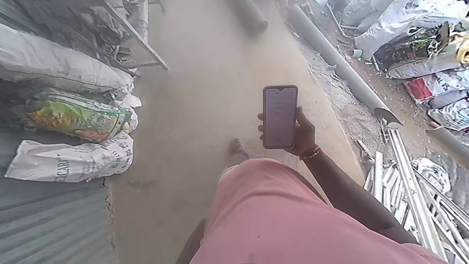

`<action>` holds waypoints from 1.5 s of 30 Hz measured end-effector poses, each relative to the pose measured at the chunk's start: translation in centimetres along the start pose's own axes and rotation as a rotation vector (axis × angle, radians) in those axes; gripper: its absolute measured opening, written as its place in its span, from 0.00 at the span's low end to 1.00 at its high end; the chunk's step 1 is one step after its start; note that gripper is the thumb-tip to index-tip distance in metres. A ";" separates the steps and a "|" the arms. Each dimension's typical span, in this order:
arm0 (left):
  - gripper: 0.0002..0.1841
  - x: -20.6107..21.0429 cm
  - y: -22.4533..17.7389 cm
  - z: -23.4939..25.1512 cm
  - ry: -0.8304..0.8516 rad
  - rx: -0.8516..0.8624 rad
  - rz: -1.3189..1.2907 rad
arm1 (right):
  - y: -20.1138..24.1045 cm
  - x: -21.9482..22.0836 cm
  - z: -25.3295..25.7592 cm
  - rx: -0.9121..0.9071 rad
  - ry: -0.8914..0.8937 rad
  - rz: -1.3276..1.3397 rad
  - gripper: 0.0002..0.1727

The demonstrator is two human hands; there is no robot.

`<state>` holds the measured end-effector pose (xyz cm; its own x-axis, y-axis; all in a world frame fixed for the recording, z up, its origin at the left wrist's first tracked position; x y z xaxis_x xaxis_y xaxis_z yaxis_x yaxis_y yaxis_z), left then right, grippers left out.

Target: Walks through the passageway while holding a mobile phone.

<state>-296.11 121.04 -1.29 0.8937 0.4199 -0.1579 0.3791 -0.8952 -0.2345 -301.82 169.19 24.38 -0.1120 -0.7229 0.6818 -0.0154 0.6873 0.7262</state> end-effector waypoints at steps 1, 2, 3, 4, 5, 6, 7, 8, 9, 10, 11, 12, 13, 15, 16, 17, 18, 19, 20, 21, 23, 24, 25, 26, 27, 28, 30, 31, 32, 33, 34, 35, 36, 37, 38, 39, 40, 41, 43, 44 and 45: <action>0.22 -3.6 -2.4 5.0 0.009 0.186 0.092 | 1.0 -0.1 2.4 -0.003 -0.003 -0.010 0.41; 0.24 -7.9 -5.4 10.2 -0.121 0.465 0.139 | 2.1 -0.1 4.8 -0.013 0.004 -0.017 0.42; 0.24 -12.2 -9.9 13.0 -0.129 0.380 0.106 | 3.0 -0.1 6.9 -0.023 0.012 -0.019 0.42; 0.22 -16.4 -15.3 13.7 -0.173 0.281 0.062 | 3.6 -0.1 8.8 -0.029 0.015 -0.018 0.42; 0.22 -20.5 -21.3 13.4 -0.240 0.244 0.050 | 4.2 0.0 10.5 -0.033 0.020 -0.009 0.41; 0.22 -24.2 -27.5 12.5 -0.306 0.268 0.061 | 4.7 0.0 12.1 -0.036 0.022 -0.004 0.41; 0.22 -27.4 -33.8 11.1 -0.364 0.345 0.075 | 5.3 -0.1 13.8 -0.040 0.022 -0.005 0.41; 0.22 -30.1 -39.7 9.3 -0.418 0.453 0.075 | 5.9 -0.3 15.5 -0.047 0.024 -0.005 0.41; 0.22 -32.1 -45.1 7.2 -0.470 0.575 0.053 | 6.4 -0.6 17.1 -0.053 0.033 0.003 0.41; 0.21 -33.3 -49.5 5.1 -0.512 0.693 0.029 | 6.8 -1.0 18.8 -0.058 0.041 0.010 0.41; 0.20 -34.0 -53.3 3.4 -0.535 0.790 0.012 | 7.1 -1.5 20.4 -0.061 0.045 0.019 0.41; 0.19 -34.3 -56.2 2.3 -0.536 0.878 0.009 | 7.4 -2.1 22.1 -0.061 0.040 0.026 0.42; 0.18 -34.4 -58.5 2.0 -0.517 0.940 0.023 | 7.8 -2.6 23.8 -0.056 0.031 0.029 0.42; 0.18 -34.4 -61.3 3.6 -0.445 0.956 0.126 | 8.5 -3.9 27.4 -0.054 0.032 0.044 0.42; 0.19 -35.0 -62.2 5.4 -0.408 0.915 0.187 | 9.0 -4.8 29.5 -0.052 0.041 0.052 0.41; 0.19 -35.6 -62.4 7.7 -0.370 0.843 0.231 | 9.5 -5.6 31.6 -0.045 0.051 0.064 0.41; 0.21 -36.5 -61.9 10.3 -0.338 0.738 0.251 | 10.0 -6.6 33.8 -0.032 0.062 0.079 0.41; 0.22 -37.4 -60.6 12.8 -0.313 0.623 0.236 | 10.6 -7.4 35.9 -0.015 0.070 0.091 0.42; 0.23 -38.3 -58.7 14.7 -0.292 0.510 0.201 | 11.2 -8.1 38.2 0.004 0.073 0.102 0.42; 0.23 -39.1 -56.1 16.1 -0.281 0.401 0.153 | 12.0 -8.6 40.4 0.021 0.069 0.116 0.41; 0.22 -40.6 -50.9 17.7 -0.279 0.208 0.039 | 14.3 -9.4 45.0 0.033 0.080 0.143 0.41; 0.21 -40.9 -48.3 18.2 -0.269 0.127 -0.011 | 15.6 -10.0 47.3 0.032 0.096 0.146 0.41; 0.21 -41.1 -45.9 18.6 -0.254 0.054 -0.053 | 16.8 -10.6 49.4 0.038 0.109 0.142 0.41; 0.21 -41.3 -43.7 19.1 -0.249 -0.011 -0.099 | 17.9 -11.3 51.6 0.051 0.116 0.121 0.41; 0.21 -41.4 -41.4 19.8 -0.271 -0.060 -0.163 | 18.8 -12.0 53.6 0.068 0.119 0.094 0.41; 0.21 -41.5 -39.3 20.5 -0.312 -0.084 -0.237 | 19.5 -12.5 55.6 0.088 0.125 0.082 0.42; 0.21 -41.1 -38.2 21.3 -0.372 -0.072 -0.370 | 20.5 -13.3 59.4 0.134 0.120 0.087 0.42; 0.21 -41.0 -39.3 21.9 -0.377 -0.054 -0.412 | 21.0 -13.6 61.4 0.155 0.114 0.094 0.42; 0.21 -41.1 -41.2 22.5 -0.365 -0.037 -0.448 | 21.4 -13.9 63.6 0.174 0.112 0.113 0.42; 0.21 -41.3 -43.1 23.4 -0.339 -0.026 -0.474 | 21.8 -14.2 65.8 0.190 0.108 0.132 0.41; 0.22 -41.5 -44.8 24.5 -0.318 -0.013 -0.502 | 22.2 -14.3 68.0 0.202 0.104 0.150 0.41; 0.22 -41.8 -45.8 26.2 -0.333 0.018 -0.509 | 22.4 -14.6 70.2 0.206 0.101 0.162 0.42; 0.22 -42.5 -47.3 27.8 -0.339 0.046 -0.522 | 22.8 -14.8 72.5 0.205 0.095 0.169 0.42; 0.21 -43.7 -49.3 29.0 -0.317 0.055 -0.531 | 23.2 -15.0 74.8 0.203 0.076 0.178 0.42; 0.21 -45.4 -51.8 30.0 -0.272 0.051 -0.533 | 23.8 -15.3 77.2 0.197 0.059 0.187 0.42; 0.21 -47.6 -54.3 31.1 -0.230 0.047 -0.524 | 24.4 -15.7 79.7 0.185 0.043 0.185 0.42; 0.21 -49.9 -55.6 33.0 -0.225 0.061 -0.493 | 24.9 -16.1 82.0 0.171 0.027 0.177 0.42; 0.21 -52.4 -56.5 35.0 -0.230 0.078 -0.456 | 25.4 -16.4 84.1 0.155 0.010 0.171 0.43; 0.21 -58.6 -59.6 39.0 -0.245 0.105 -0.402 | 27.1 -16.7 88.5 0.110 -0.016 0.136 0.44; 0.21 -61.6 -61.3 39.9 -0.242 0.095 -0.380 | 27.8 -16.7 90.2 0.094 -0.035 0.114 0.43; 0.21 -65.1 -63.9 40.1 -0.239 0.088 -0.346 | 28.7 -16.3 92.1 0.076 -0.046 0.099 0.43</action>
<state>-388.09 156.92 -14.46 0.6330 0.7251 -0.2712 0.6152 -0.6838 -0.3922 -391.92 207.22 25.95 -0.1621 -0.6486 0.7437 -0.0774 0.7597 0.6457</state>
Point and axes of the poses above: each hand's wrist, its own z-axis towards the middle knuckle, its own x-axis out of the palm, y = z × x, the point moved 7 cm from there along z, towards the middle knuckle, and after that the axes turned 15 degrees about -z, right-handed, at the moved point
